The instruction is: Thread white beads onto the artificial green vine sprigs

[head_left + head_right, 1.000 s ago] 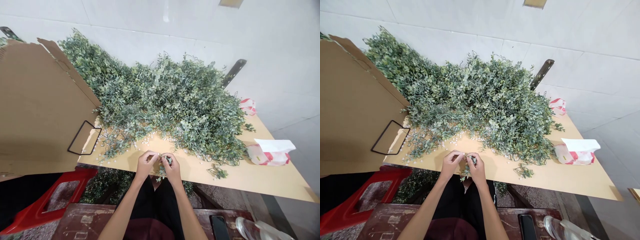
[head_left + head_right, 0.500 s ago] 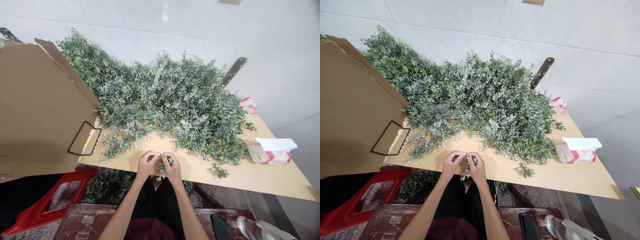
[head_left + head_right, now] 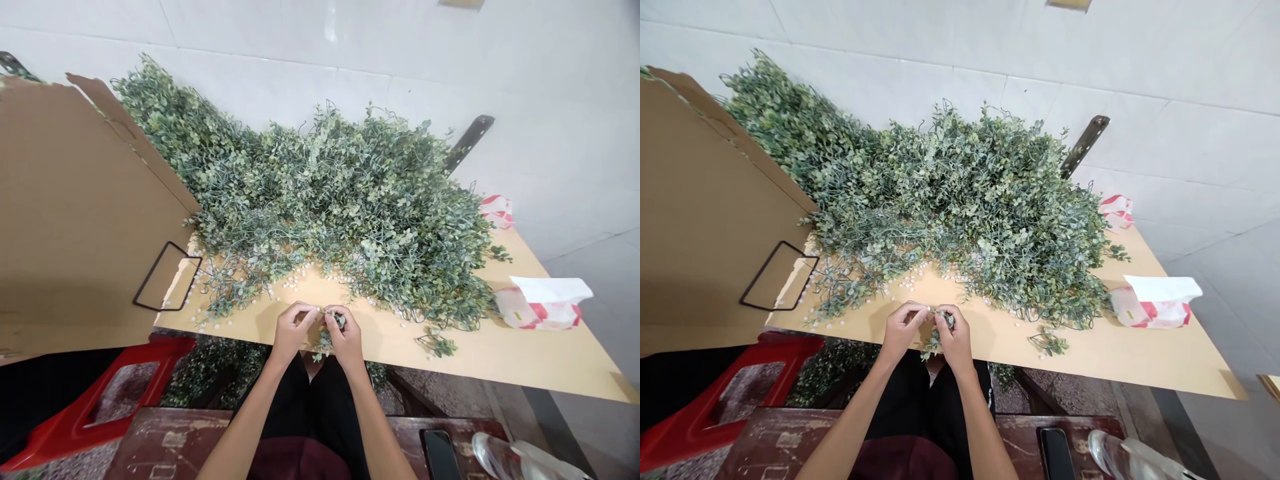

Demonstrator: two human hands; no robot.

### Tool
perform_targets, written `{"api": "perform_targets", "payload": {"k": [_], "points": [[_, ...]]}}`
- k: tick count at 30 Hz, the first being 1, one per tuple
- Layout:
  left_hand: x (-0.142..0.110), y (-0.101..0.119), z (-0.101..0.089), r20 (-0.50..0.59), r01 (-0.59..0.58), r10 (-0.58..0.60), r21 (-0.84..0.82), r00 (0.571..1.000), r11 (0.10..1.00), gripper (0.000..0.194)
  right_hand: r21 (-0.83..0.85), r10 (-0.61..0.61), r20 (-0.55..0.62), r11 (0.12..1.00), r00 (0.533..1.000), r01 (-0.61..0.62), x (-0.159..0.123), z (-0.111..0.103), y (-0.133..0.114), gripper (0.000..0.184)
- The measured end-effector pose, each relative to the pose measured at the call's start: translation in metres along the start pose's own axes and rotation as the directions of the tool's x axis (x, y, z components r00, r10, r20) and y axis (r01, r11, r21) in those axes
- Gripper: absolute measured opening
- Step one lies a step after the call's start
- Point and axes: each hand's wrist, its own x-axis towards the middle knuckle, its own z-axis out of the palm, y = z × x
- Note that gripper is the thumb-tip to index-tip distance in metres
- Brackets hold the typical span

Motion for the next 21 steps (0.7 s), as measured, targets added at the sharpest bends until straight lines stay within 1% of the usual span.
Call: {"api": "perform_targets", "payload": {"k": [15,21], "points": [[0.0001,0.0011,0.0,0.003,0.002,-0.002,-0.007,1.0,1.0,0.016,-0.003,0.005,-0.003,1.0,1.0,-0.005,0.0,-0.001,0.0008,0.014],[0.0016,0.0,-0.0006,0.026,0.008,-0.007,-0.008,1.0,1.0,0.016,-0.017,0.0,-0.005,1.0,1.0,0.0,-0.0001,-0.0003,0.0005,0.013]]}}
